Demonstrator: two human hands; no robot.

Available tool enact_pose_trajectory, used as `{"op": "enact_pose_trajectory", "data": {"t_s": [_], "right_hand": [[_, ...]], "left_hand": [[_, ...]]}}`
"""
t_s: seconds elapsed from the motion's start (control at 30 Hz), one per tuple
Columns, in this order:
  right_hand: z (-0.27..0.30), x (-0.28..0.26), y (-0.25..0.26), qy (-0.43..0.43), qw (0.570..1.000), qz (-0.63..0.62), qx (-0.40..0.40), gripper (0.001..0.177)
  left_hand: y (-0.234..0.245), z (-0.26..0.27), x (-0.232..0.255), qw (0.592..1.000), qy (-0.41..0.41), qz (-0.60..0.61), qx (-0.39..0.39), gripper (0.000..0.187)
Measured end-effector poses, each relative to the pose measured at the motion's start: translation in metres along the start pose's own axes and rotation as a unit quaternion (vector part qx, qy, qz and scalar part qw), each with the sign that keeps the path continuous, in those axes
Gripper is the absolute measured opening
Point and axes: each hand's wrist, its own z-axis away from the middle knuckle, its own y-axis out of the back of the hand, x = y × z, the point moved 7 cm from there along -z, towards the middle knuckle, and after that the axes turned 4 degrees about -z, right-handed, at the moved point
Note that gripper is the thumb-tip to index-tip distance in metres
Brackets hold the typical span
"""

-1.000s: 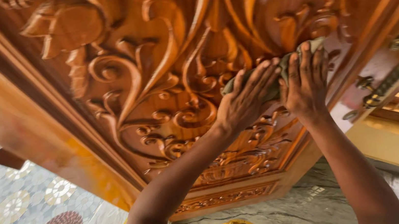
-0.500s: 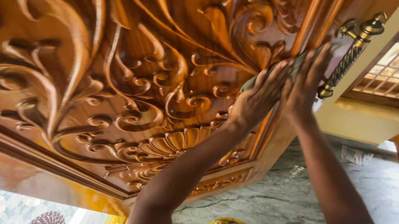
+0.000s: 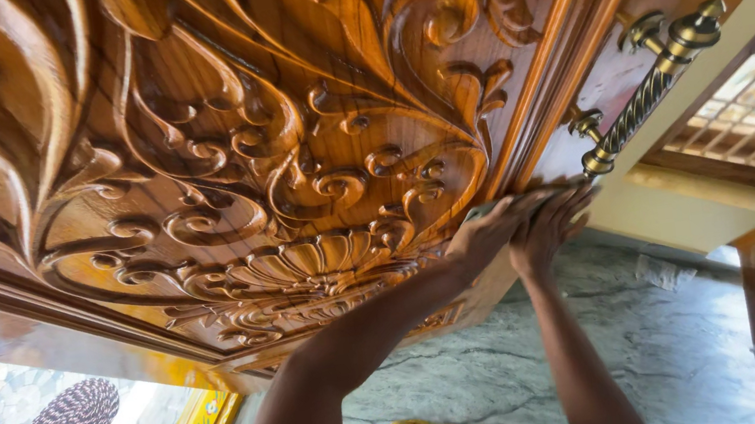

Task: The person wipes the surface of a large, ornately carved wooden door using a cloth. They systematically clean the carved details and flat panels, moving the cloth across the door's surface.

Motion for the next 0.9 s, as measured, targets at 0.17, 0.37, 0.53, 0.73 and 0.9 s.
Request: {"op": "enact_pose_trajectory", "data": {"t_s": [0.17,0.37,0.53,0.73,0.9], "right_hand": [[-0.059,0.036,0.017,0.021,1.000,0.008,0.005,0.075],[-0.010,0.060,-0.030,-0.015,0.996,-0.088,0.021,0.080],[0.080,0.041,-0.080,-0.050,0.987,-0.154,-0.006,0.084],[0.141,-0.004,-0.125,-0.085,0.981,-0.107,-0.137,0.083],[0.203,-0.043,-0.166,-0.367,0.843,-0.363,-0.150,0.085]], "left_hand": [[0.000,-0.056,0.001,0.999,0.016,0.036,-0.008,0.076],[-0.010,-0.029,0.029,0.996,-0.078,-0.040,-0.020,0.079],[-0.030,0.033,0.086,0.976,-0.205,-0.052,-0.049,0.086],[-0.062,0.133,0.140,0.942,-0.310,-0.008,-0.125,0.092],[-0.085,0.226,0.127,0.911,-0.389,-0.073,-0.115,0.088]]}}
